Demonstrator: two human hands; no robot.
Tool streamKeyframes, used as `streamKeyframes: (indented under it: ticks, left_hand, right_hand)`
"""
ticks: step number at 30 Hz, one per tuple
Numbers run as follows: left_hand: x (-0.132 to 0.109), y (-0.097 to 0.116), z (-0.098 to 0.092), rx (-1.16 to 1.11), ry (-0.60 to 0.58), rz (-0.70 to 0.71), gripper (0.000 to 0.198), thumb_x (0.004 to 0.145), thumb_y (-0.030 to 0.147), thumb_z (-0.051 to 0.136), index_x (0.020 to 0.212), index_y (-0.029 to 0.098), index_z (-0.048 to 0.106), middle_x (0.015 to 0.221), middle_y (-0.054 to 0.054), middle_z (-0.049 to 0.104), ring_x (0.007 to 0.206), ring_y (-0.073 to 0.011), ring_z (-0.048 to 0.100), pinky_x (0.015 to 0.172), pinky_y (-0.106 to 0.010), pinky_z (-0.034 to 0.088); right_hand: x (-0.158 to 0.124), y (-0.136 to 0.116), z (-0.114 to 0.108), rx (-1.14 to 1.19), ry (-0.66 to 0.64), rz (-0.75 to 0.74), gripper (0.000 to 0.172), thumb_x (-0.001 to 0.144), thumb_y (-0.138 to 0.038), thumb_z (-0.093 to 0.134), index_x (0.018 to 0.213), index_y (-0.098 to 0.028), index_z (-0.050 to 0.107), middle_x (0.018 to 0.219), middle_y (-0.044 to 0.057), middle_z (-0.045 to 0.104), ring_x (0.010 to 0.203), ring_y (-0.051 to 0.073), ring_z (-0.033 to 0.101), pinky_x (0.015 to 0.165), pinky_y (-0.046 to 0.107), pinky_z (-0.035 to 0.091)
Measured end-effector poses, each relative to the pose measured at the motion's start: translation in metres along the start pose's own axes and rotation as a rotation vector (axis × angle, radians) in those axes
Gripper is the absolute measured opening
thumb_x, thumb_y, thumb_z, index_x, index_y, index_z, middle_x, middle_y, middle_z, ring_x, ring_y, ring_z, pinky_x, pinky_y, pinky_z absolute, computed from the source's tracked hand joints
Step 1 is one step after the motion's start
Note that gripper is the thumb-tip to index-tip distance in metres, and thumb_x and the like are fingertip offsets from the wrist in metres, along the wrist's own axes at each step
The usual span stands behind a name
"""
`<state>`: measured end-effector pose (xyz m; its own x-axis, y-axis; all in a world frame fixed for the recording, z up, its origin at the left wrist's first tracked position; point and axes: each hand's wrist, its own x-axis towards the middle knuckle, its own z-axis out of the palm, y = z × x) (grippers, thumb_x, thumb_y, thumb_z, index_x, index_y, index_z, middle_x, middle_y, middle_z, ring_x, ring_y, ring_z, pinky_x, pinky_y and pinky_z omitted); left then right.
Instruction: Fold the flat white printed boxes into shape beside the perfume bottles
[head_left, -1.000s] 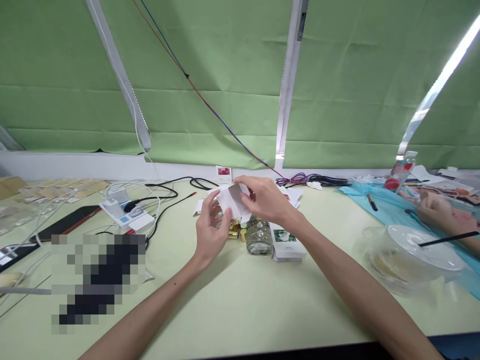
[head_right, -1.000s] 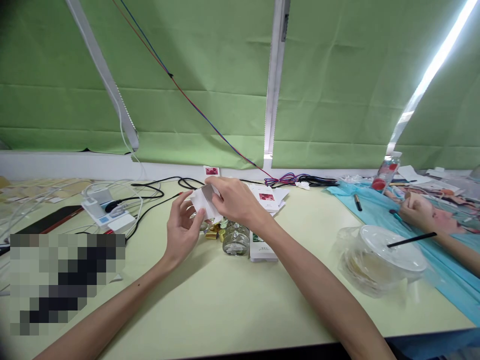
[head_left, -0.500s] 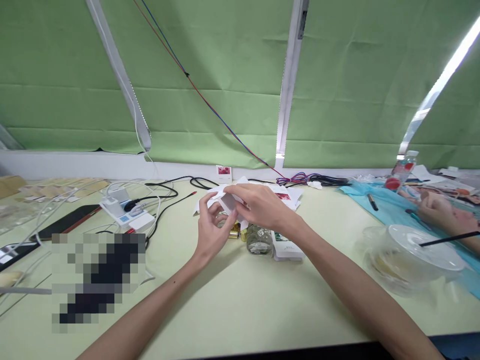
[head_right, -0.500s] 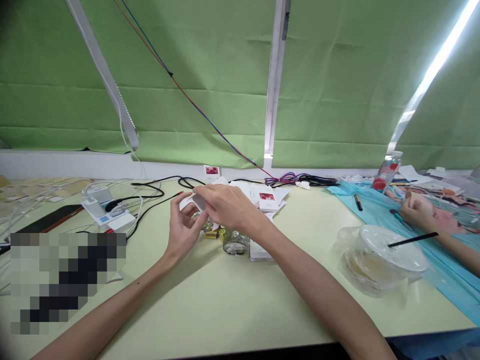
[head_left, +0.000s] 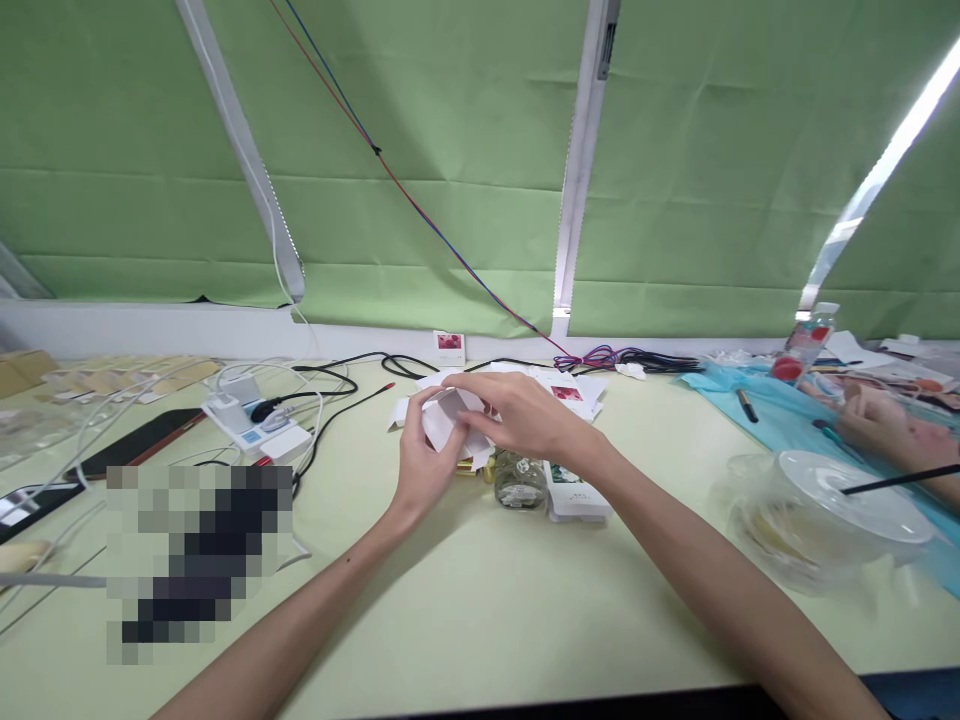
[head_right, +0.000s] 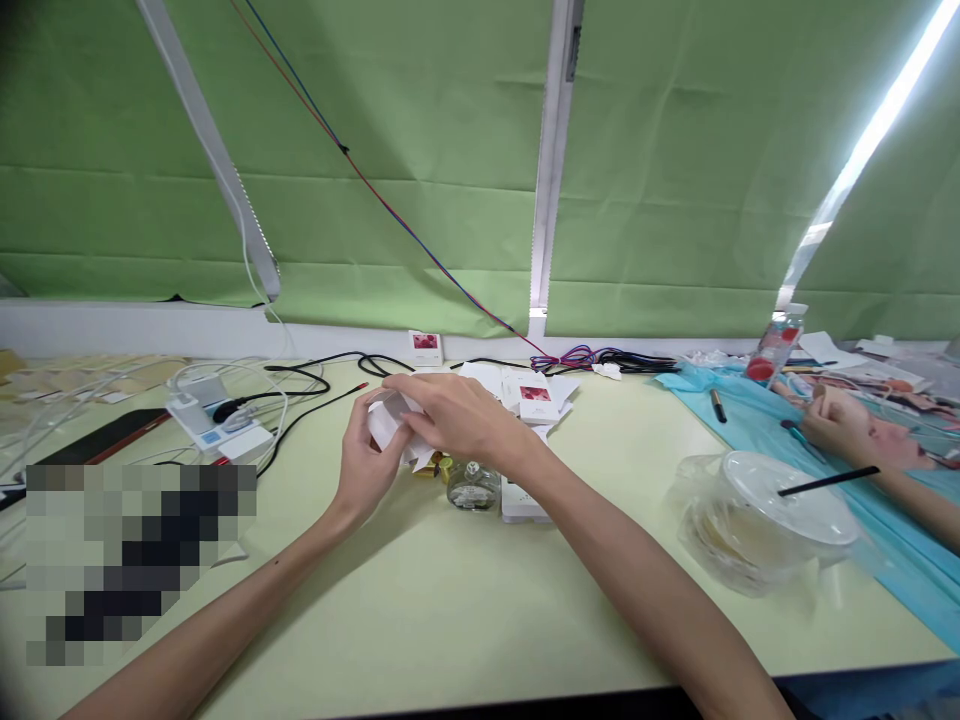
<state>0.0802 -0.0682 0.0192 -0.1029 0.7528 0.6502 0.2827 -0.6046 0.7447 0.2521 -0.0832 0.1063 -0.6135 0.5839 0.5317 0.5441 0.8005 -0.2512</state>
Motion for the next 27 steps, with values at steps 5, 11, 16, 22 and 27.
streamKeyframes:
  ticks: [5, 11, 16, 22, 27]
  left_hand:
    - [0.000, 0.002, 0.000, -0.013, 0.016, -0.055, 0.039, 0.086, 0.040, 0.070, 0.118, 0.022, 0.059, 0.113, -0.007, 0.067, 0.101, -0.0235, 0.066, 0.082, -0.033, 0.056]
    - [0.002, 0.000, -0.002, -0.036, 0.047, -0.079, 0.042, 0.080, 0.029, 0.070, 0.120, 0.022, 0.058, 0.113, -0.007, 0.068, 0.102, -0.0245, 0.066, 0.081, -0.034, 0.057]
    - [0.003, -0.008, -0.001, -0.021, 0.087, -0.069, 0.041, 0.082, 0.031, 0.068, 0.121, 0.022, 0.058, 0.108, -0.006, 0.070, 0.099, -0.0238, 0.069, 0.080, -0.035, 0.059]
    - [0.003, -0.014, -0.001, 0.018, 0.145, -0.018, 0.040, 0.084, 0.028, 0.067, 0.122, 0.022, 0.058, 0.116, -0.007, 0.069, 0.104, -0.0240, 0.067, 0.087, -0.037, 0.059]
    - [-0.001, -0.005, -0.002, 0.117, 0.181, 0.050, 0.039, 0.083, 0.024, 0.066, 0.121, 0.023, 0.060, 0.122, -0.007, 0.068, 0.110, -0.0240, 0.066, 0.093, -0.036, 0.055]
  right_hand:
    - [0.000, 0.002, -0.002, 0.068, 0.019, 0.012, 0.031, 0.104, -0.025, 0.055, 0.133, -0.019, 0.061, 0.094, 0.004, 0.071, 0.083, 0.018, 0.062, 0.075, 0.031, 0.044]
    - [0.001, 0.009, -0.009, 0.121, 0.027, 0.054, 0.037, 0.105, -0.038, 0.055, 0.136, -0.019, 0.061, 0.091, 0.004, 0.071, 0.085, 0.018, 0.063, 0.079, 0.032, 0.047]
    - [0.000, 0.016, -0.015, 0.071, 0.052, 0.147, 0.034, 0.105, -0.032, 0.054, 0.135, -0.017, 0.062, 0.099, 0.007, 0.074, 0.092, 0.020, 0.065, 0.080, 0.032, 0.047]
    - [0.000, 0.019, -0.016, 0.016, 0.021, 0.307, 0.033, 0.105, -0.034, 0.053, 0.131, -0.018, 0.065, 0.106, 0.010, 0.075, 0.091, 0.022, 0.066, 0.081, 0.034, 0.045]
    - [0.000, 0.026, -0.012, 0.087, -0.022, 0.461, 0.043, 0.105, -0.050, 0.049, 0.129, -0.017, 0.065, 0.095, 0.011, 0.075, 0.088, 0.025, 0.070, 0.077, 0.034, 0.047]
